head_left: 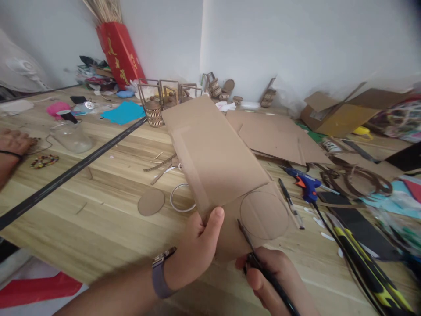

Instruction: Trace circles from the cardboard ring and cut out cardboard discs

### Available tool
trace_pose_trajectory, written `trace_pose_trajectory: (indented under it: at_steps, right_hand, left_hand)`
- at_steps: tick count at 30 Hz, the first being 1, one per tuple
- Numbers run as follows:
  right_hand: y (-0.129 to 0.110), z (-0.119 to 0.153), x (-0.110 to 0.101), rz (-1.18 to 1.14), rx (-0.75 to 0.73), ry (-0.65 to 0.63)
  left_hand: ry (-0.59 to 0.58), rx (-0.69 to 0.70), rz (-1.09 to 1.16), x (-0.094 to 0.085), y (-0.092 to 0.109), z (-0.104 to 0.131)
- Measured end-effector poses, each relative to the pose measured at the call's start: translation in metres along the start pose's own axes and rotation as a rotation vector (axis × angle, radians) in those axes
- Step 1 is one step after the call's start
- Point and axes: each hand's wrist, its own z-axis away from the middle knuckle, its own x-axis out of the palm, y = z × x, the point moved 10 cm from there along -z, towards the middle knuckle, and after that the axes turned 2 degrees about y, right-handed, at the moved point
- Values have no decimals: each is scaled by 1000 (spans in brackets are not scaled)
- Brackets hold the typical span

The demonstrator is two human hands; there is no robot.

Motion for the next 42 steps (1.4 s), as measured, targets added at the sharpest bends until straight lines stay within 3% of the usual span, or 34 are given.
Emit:
trace_pose_trajectory:
  at_steps: [5,9,13,20,25,31,37,42]
  right_hand:
    - [3,1,3,-10,11,14]
    - [0,-1,3,-5,-18,28]
    - [0,-1,4,-7,-43,-19]
    - [0,-2,5,-73,-64,-81]
    - [-16,-6,8,-54,-173,-84]
    - [0,-3,7,-66,-67,-102]
    - [-8,-1,5,-86,-89,-121]
    - [-1,0,9,-111,-42,-96]
  left_hand:
    - [-70,-2,77,6,1,-1]
    - [-33,36,-15,-1,13,-6]
    - [-93,91,-68,3,22,-5]
    - [-78,89,-87,5,22,-5]
    - [-109,3,-23,10,9,-5]
    - [-45,6,-172,3,3,-2]
    - [-107,-110,-181,13,-8,4]
    - [-108,-125,-174,14,-9,6]
